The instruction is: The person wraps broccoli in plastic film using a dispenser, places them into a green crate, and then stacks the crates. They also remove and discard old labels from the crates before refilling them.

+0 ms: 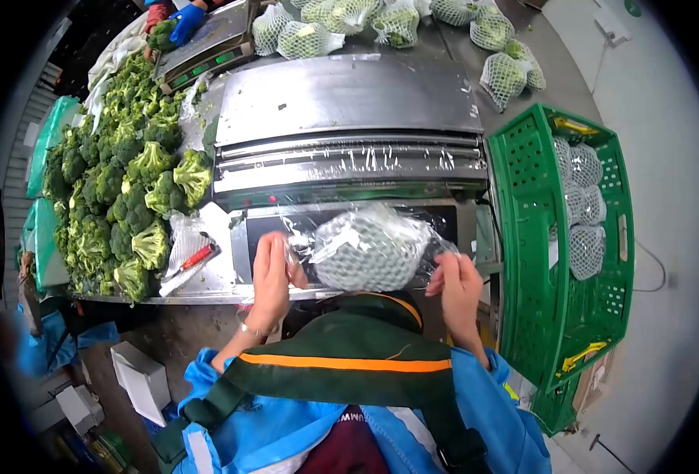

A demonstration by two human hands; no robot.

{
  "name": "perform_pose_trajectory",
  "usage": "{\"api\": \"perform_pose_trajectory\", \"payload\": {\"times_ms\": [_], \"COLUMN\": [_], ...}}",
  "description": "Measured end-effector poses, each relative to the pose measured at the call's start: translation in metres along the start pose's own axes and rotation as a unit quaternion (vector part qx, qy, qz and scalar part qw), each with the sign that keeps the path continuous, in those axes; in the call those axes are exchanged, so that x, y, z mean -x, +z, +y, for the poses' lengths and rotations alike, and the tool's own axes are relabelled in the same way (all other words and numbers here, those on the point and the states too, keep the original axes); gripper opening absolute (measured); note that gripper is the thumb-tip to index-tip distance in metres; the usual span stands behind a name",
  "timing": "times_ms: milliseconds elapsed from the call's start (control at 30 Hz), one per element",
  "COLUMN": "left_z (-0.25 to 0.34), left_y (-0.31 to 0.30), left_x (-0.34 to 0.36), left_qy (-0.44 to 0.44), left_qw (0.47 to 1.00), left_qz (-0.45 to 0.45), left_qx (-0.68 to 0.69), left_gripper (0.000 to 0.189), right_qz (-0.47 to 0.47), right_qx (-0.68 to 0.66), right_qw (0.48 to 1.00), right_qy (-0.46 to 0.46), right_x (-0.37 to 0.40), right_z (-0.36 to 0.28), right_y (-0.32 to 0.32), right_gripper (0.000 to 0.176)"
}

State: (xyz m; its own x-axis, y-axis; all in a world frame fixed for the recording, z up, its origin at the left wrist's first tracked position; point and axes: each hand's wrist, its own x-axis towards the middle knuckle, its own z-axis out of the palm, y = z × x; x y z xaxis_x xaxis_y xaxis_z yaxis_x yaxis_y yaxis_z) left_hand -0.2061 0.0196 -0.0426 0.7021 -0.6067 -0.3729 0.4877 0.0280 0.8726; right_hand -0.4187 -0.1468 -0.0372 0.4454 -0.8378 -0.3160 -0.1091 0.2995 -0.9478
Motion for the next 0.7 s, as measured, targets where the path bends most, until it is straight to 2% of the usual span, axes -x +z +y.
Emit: {"api": "perform_pose_trajectory", "payload": {"times_ms": [33,67,100,133,167,233,267,300,333,367,400,433,500,533,567,600,633,667,700], "left_z": [0.001,-0.001,0.004,0.01,0.014,-0.015,-0.03,-0.064,-0.086,-0.102,-0.137,-0.139,-0.124,-0.119,-0.112,-0.103,-0.091,-0.077,-0.067], "left_y": [0.006,-0.009,-0.027,-0.046,-0.062,-0.096,-0.103,-0.115,-0.11,-0.094,-0.08,-0.061,-0.047,-0.046,-0.04,-0.025,-0.007,0.003,0.019], "left_x": [-0.008,-0.02,-0.028,-0.023,-0.013,0.016,0.028,0.041,0.056,0.065,0.061,0.055,0.043,0.041,0.043,0.042,0.042,0.037,0.032], "left_qy": [-0.049,-0.106,-0.139,-0.192,-0.243,-0.266,-0.302,-0.309,-0.301,-0.261,-0.207,-0.214,-0.155,-0.159,-0.112,-0.177,-0.246,-0.179,-0.179], "left_qw": [0.997,0.977,0.957,0.911,0.845,0.79,0.817,0.844,0.909,0.948,0.961,0.963,0.946,0.93,0.932,0.963,0.965,0.956,0.97], "left_qz": [0.054,0.078,0.08,0.051,0.029,0.099,0.213,0.27,0.222,0.161,0.134,0.037,-0.113,-0.157,-0.154,-0.122,-0.092,-0.13,-0.135], "left_qx": [0.032,0.166,0.24,0.362,0.476,0.544,0.442,0.345,0.186,0.087,-0.121,-0.16,-0.26,-0.291,-0.308,-0.161,-0.013,-0.194,-0.09], "left_gripper": [0.02,0.022,0.025,0.024,0.024,0.023,0.024,0.022,0.019,0.017,0.019,0.023,0.026,0.03,0.027,0.023,0.02,0.017,0.016], "right_qz": [0.0,0.03,0.053,0.039,0.031,0.069,0.12,0.171,0.15,0.081,-0.006,-0.074,-0.167,-0.196,-0.216,-0.229,-0.235,-0.239,-0.236], "right_qx": [-0.057,-0.08,-0.11,-0.195,-0.278,-0.373,-0.381,-0.389,-0.255,-0.05,0.136,0.109,-0.034,-0.048,-0.058,-0.067,-0.076,-0.09,-0.107], "right_qw": [0.998,0.994,0.987,0.967,0.936,0.857,0.837,0.814,0.886,0.95,0.967,0.966,0.934,0.925,0.919,0.918,0.919,0.919,0.923], "right_qy": [0.021,0.069,0.106,0.159,0.214,0.349,0.375,0.396,0.357,0.298,0.217,0.221,0.314,0.322,0.323,0.317,0.307,0.3,0.285], "right_x": [0.002,0.007,0.01,0.011,0.013,0.021,0.024,0.029,0.04,0.041,0.039,0.039,0.041,0.042,0.043,0.041,0.04,0.035,0.033], "right_z": [-0.004,-0.018,-0.031,-0.032,-0.03,0.004,0.041,0.087,0.152,0.179,0.182,0.174,0.139,0.13,0.122,0.117,0.112,0.107,0.099], "right_y": [0.007,0.014,0.006,-0.009,-0.027,-0.052,-0.057,-0.062,-0.065,-0.053,-0.037,-0.028,-0.02,-0.018,-0.015,-0.013,-0.011,-0.011,-0.015], "right_gripper": [0.021,0.023,0.024,0.024,0.025,0.025,0.025,0.025,0.027,0.026,0.026,0.026,0.026,0.026,0.027,0.028,0.028,0.029,0.03]}}
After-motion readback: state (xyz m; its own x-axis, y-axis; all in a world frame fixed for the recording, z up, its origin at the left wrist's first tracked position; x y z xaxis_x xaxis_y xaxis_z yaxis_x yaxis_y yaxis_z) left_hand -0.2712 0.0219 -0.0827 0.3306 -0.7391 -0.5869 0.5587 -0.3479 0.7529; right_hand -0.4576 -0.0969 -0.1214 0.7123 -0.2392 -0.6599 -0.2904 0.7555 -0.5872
